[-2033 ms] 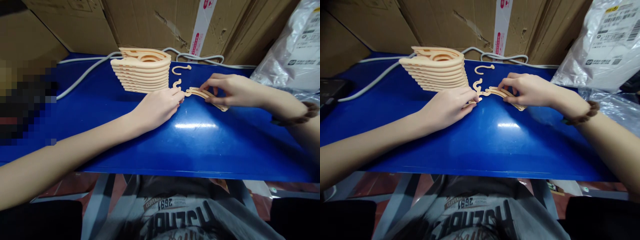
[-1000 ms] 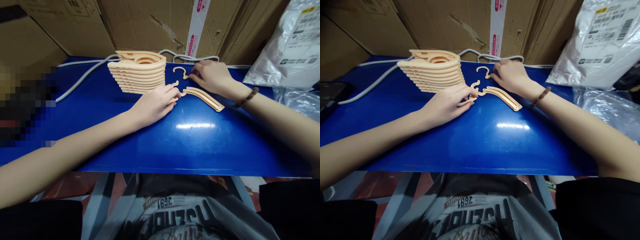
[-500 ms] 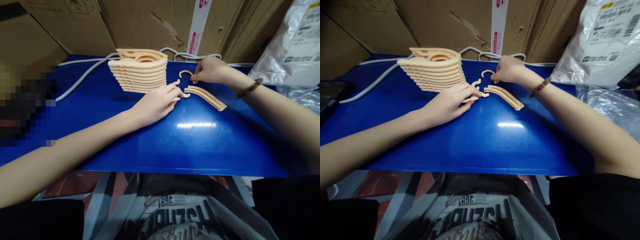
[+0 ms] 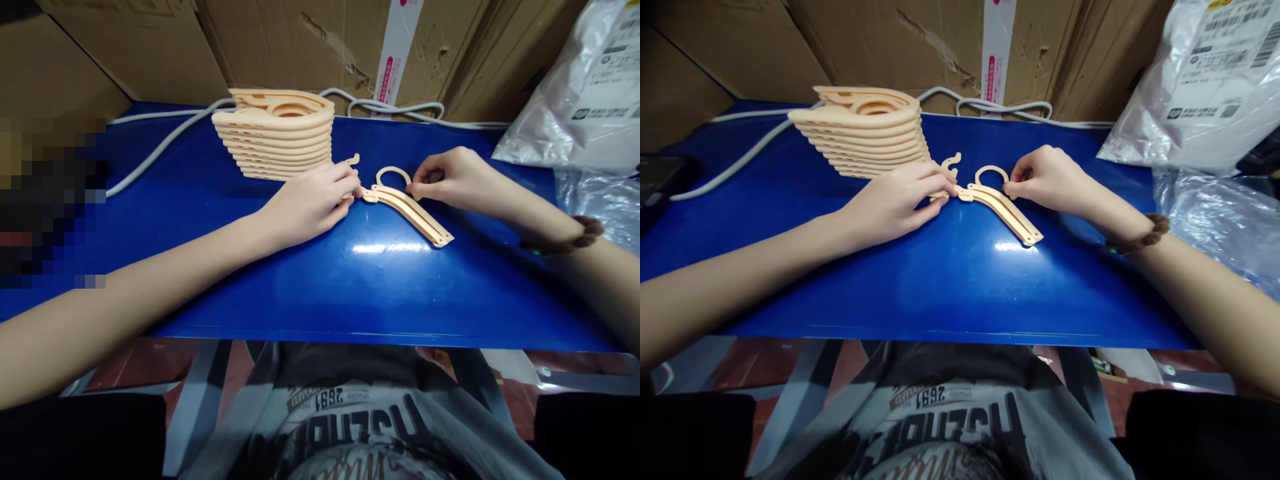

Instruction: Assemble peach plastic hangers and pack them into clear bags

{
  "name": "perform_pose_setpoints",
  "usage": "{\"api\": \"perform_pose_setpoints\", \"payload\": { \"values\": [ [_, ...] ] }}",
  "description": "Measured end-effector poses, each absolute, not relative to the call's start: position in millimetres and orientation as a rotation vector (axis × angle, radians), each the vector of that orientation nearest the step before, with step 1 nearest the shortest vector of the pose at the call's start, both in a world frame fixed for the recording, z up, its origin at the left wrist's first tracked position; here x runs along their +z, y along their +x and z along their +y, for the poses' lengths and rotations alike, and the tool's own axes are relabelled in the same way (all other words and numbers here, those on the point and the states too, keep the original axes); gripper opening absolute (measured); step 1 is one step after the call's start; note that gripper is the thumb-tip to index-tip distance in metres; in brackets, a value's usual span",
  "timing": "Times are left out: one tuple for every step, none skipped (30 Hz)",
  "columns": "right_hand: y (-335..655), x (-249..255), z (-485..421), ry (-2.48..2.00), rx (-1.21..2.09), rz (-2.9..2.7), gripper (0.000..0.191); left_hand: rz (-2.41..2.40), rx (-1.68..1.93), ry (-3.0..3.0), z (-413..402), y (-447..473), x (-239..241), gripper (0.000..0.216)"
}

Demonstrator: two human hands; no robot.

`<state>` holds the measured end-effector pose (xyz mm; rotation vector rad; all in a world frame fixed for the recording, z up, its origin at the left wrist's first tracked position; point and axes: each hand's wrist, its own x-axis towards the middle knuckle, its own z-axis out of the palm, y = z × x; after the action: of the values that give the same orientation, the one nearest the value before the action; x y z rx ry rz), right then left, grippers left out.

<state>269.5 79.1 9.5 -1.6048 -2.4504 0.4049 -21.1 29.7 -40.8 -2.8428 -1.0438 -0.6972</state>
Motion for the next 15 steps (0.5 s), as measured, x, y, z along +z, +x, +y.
{"api": "perform_pose_setpoints", "payload": {
  "values": [
    [268.9, 10.2, 78.6, -1.617, 0.433, -2.447, 0.023, -1.048, -0.684, -2.83, 29.0, -21.0, -40.1, 0.026],
    [268.0, 10.5, 78.3, -1.628, 0.46, -2.432, 0.021, -1.052, -0.669, -2.814, 28.3, -20.8, -39.5, 0.027],
    [267.1, 10.1, 78.2, -1.635, 0.484, -2.404, 0.02, -1.056, -0.653, -2.794, 27.5, -20.4, -38.8, 0.027],
    [266.2, 9.0, 78.3, -1.641, 0.505, -2.366, 0.018, -1.061, -0.634, -2.772, 26.8, -19.9, -38.1, 0.026],
    [265.6, 7.4, 78.5, -1.646, 0.519, -2.32, 0.016, -1.066, -0.613, -2.746, 26.0, -19.4, -37.5, 0.026],
    [265.3, 5.2, 78.9, -1.65, 0.525, -2.27, 0.015, -1.071, -0.59, -2.72, 25.3, -18.9, -37.0, 0.026],
    [265.2, 2.8, 79.5, -1.653, 0.527, -2.224, 0.014, -1.073, -0.566, -2.698, 24.7, -18.4, -36.7, 0.026],
    [265.5, 0.4, 80.2, -1.649, 0.532, -2.186, 0.014, -1.074, -0.547, -2.681, 24.1, -17.9, -36.5, 0.026],
    [265.9, -1.8, 80.9, -1.641, 0.547, -2.156, 0.014, -1.076, -0.537, -2.667, 23.7, -17.4, -36.6, 0.026],
    [266.2, -3.5, 81.4, -1.631, 0.568, -2.129, 0.016, -1.082, -0.538, -2.657, 23.3, -17.0, -37.0, 0.025],
    [266.5, -4.6, 81.5, -1.62, 0.59, -2.105, 0.017, -1.087, -0.551, -2.649, 22.9, -16.6, -37.4, 0.025],
    [266.5, -5.0, 81.2, -1.61, 0.61, -2.082, 0.018, -1.088, -0.576, -2.644, 22.4, -16.2, -38.0, 0.025],
    [266.2, -4.7, 80.3, -1.6, 0.629, -2.05, 0.017, -1.081, -0.608, -2.646, 21.8, -15.7, -38.4, 0.025],
    [265.5, -3.9, 78.8, -1.588, 0.656, -2.011, 0.016, -1.064, -0.638, -2.659, 21.1, -15.2, -38.8, 0.027],
    [264.4, -2.6, 76.7, -1.571, 0.695, -1.965, 0.015, -1.035, -0.66, -2.684, 20.3, -14.8, -38.9, 0.029]
  ]
}}
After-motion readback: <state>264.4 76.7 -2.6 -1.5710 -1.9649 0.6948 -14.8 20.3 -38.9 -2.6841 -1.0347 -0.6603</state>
